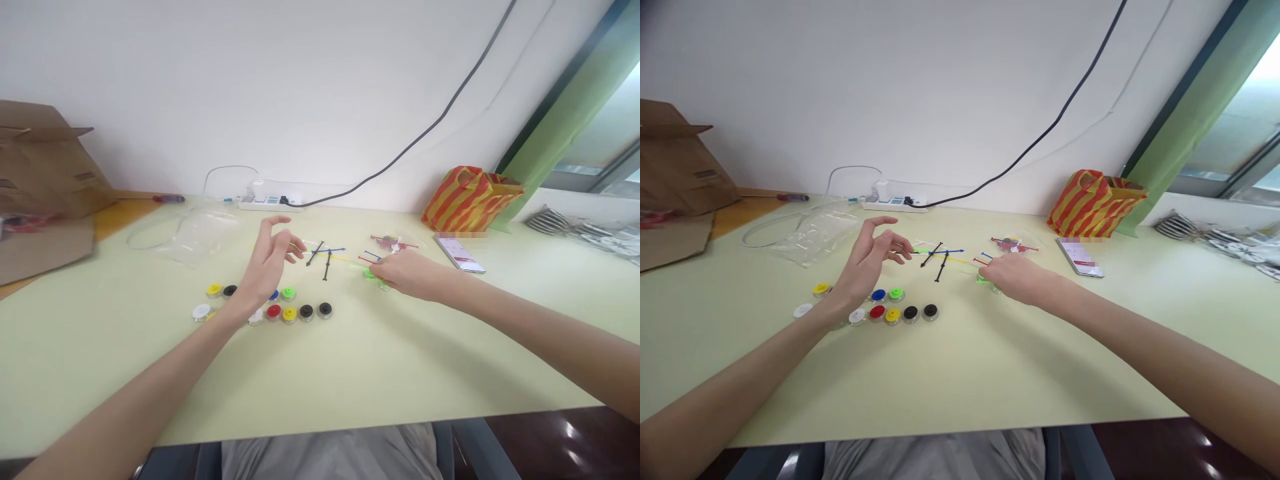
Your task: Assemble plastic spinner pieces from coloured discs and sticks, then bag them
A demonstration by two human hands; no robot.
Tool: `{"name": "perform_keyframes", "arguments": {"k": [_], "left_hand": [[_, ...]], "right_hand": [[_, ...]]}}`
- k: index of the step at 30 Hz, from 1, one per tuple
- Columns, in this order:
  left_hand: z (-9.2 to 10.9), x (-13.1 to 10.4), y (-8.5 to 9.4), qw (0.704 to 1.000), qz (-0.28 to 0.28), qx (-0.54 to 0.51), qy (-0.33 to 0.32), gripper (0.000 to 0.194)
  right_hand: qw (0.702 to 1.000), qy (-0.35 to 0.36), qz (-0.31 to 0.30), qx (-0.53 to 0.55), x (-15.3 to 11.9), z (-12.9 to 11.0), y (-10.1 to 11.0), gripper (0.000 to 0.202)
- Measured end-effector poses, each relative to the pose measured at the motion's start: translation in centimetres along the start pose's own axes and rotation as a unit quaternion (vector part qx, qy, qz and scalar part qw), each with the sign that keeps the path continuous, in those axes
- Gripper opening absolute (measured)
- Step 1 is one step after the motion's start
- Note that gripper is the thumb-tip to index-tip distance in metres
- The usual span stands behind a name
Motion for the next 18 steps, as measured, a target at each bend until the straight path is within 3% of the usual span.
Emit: {"name": "perform_keyframes", "arguments": {"k": [11, 15, 18], "left_hand": [[-0.1, 0.0, 0.1, 1.000, 0.000, 0.006, -0.005, 0.034], [0.0, 0.0, 0.1, 1.000, 0.008, 0.002, -0.002, 0.033], [0.2, 0.0, 0.1, 1.000, 0.011, 0.002, -0.001, 0.034]], "right_hand": [[0.991, -0.023, 0.004, 0.129, 0.0, 0.5, 1.3, 0.013], [0.989, -0.033, 0.052, 0.138, 0.0, 0.8, 2.8, 0.018], [0.982, -0.009, 0.075, 0.174, 0.1, -0.9, 3.9, 0.012]]}}
Point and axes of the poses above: each hand's wrist, its own x-axis towards the middle knuckle, its own y-axis out of the back of the hand, z = x × y, the point moved 3 cm from there along x, towards the middle knuckle, and after that the axes turned 9 degrees about -x, right-handed, at the moved point
